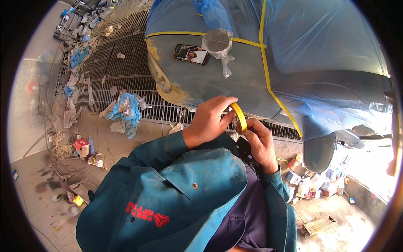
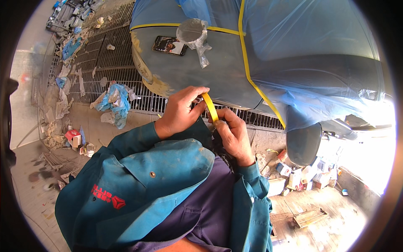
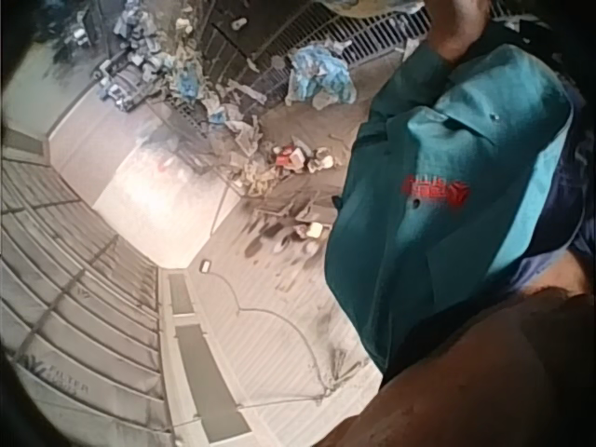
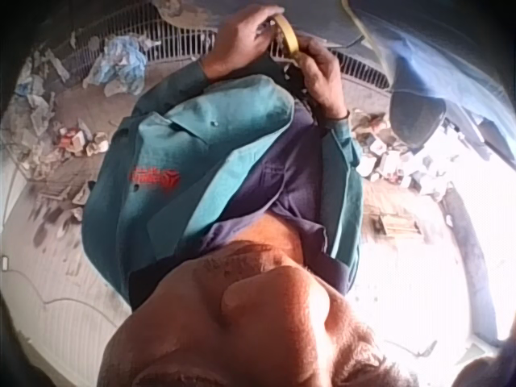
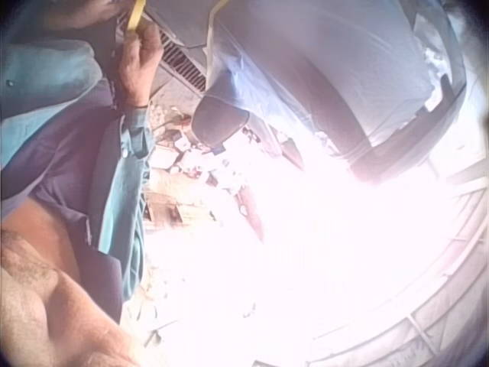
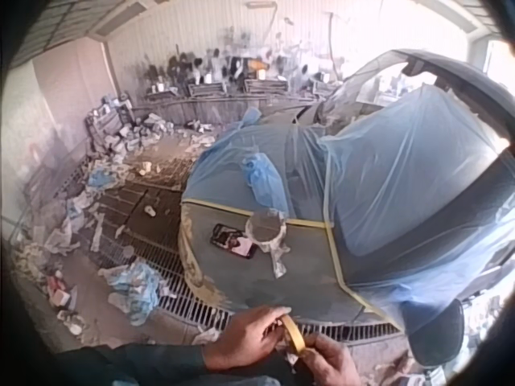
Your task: The person covers the car hood with a blue plastic sheet and secures it with yellow masking tape. They smooth the plastic, tear off tape pieces, and press the tape along the hood edges and around the windshield to hold the sheet in place.
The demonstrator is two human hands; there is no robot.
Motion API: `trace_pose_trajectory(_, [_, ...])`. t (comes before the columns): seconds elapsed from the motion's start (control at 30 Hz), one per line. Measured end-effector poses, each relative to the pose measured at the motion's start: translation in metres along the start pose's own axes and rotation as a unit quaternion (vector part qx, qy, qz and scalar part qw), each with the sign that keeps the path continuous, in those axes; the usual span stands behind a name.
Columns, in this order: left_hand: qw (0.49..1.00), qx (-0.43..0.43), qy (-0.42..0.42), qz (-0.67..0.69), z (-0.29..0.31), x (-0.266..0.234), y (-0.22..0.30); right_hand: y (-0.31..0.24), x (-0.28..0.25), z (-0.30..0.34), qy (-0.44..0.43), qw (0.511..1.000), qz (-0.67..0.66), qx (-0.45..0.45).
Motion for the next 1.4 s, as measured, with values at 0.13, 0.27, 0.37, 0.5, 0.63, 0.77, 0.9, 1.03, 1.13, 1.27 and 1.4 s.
trace_pose_trajectory(0.13, [0.999, 0.042, 0.017, -0.001, 0.002, -0.006, 0.013, -0.002, -0.004, -0.001, 0.01, 0.999, 0.031, -0.018])
trace_pose_trajectory(0.27, [0.998, 0.059, -0.01, -0.015, 0.005, -0.006, 0.02, -0.011, -0.01, -0.004, 0.015, 0.993, 0.098, -0.066])
trace_pose_trajectory(0.37, [0.998, 0.034, -0.048, 0.02, 0.003, -0.003, 0.016, -0.017, -0.012, -0.005, 0.026, 0.986, 0.135, -0.094])
trace_pose_trajectory(0.5, [0.998, 0.025, -0.053, 0.022, 0.002, -0.004, 0.017, -0.017, -0.012, -0.006, 0.029, 0.983, 0.158, -0.088])
trace_pose_trajectory(0.63, [0.993, -0.051, -0.098, 0.041, 0.0, 0.002, 0.005, -0.022, -0.01, -0.008, 0.025, 0.975, 0.198, -0.099])
trace_pose_trajectory(0.77, [0.966, -0.146, -0.19, 0.093, 0.002, 0.016, -0.012, -0.031, -0.006, -0.01, 0.01, 0.97, 0.215, -0.116])
trace_pose_trajectory(0.9, [0.956, -0.15, -0.229, 0.104, 0.004, 0.022, -0.015, -0.032, -0.002, -0.011, -0.01, 0.972, 0.207, -0.108])
trace_pose_trajectory(1.03, [0.943, -0.173, -0.247, 0.138, 0.006, 0.026, -0.019, -0.032, -0.002, -0.011, -0.012, 0.977, 0.191, -0.096])
trace_pose_trajectory(1.13, [0.944, -0.174, -0.244, 0.137, 0.008, 0.028, -0.02, -0.031, -0.001, -0.011, -0.02, 0.977, 0.192, -0.086])
trace_pose_trajectory(1.27, [0.949, -0.173, -0.227, 0.131, 0.009, 0.028, -0.021, -0.031, -0.001, -0.011, -0.024, 0.978, 0.189, -0.08])
trace_pose_trajectory(1.4, [0.952, -0.176, -0.219, 0.123, 0.008, 0.025, -0.023, -0.034, 0.001, -0.011, -0.023, 0.975, 0.201, -0.094])
Point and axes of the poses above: each hand's wrist, its own z-axis away from the middle knuckle, its own x-axis out of the palm, y = z × x, the point moved 10 cm from there along -z, towards the middle knuckle, and after that the axes turned 15 degrees about -x, right-handed, at the moved point
